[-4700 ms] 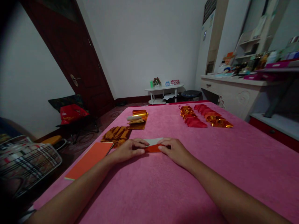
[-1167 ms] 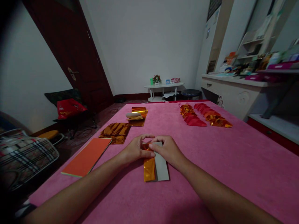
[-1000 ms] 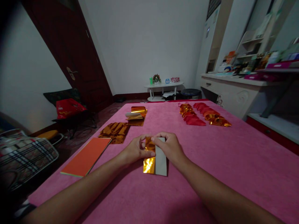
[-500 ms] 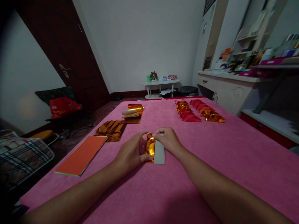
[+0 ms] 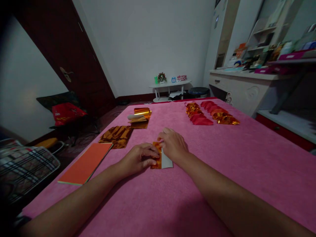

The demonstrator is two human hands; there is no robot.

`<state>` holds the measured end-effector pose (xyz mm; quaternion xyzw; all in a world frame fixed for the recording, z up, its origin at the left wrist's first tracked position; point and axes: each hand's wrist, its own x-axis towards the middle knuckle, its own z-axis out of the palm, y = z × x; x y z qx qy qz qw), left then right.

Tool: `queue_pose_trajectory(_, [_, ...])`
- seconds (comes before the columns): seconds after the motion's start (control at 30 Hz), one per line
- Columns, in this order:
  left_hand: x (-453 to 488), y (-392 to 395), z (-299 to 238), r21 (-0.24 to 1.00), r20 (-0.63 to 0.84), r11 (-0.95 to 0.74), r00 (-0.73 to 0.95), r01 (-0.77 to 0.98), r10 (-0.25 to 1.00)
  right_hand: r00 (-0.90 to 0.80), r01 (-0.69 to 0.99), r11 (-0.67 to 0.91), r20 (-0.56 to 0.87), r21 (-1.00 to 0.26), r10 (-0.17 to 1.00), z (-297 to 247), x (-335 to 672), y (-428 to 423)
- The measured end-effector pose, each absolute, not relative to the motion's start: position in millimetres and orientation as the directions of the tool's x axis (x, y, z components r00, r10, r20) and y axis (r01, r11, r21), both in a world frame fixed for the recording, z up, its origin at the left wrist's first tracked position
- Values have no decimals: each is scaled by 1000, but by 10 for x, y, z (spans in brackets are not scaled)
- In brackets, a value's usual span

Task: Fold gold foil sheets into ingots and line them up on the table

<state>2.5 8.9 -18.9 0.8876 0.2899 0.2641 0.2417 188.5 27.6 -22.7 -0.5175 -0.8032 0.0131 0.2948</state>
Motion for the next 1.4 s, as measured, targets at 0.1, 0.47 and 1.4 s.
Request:
queue_pose_trajectory(0.1, [-45,120,-120,664,255,-681,763,308,593,-358,753,509,388,-418,849,-210,1916,178])
queue_pose_trajectory(0.47, [-105,140,-57,654,231,-706,817,272,528,-481,482,298,35,-824,876,-143,2159,-65])
queue_pose_trajectory(1.4, [107,167,-245,754,273,-566,625,333,731,-366,711,311,45,-630,930,-199,2123,-198])
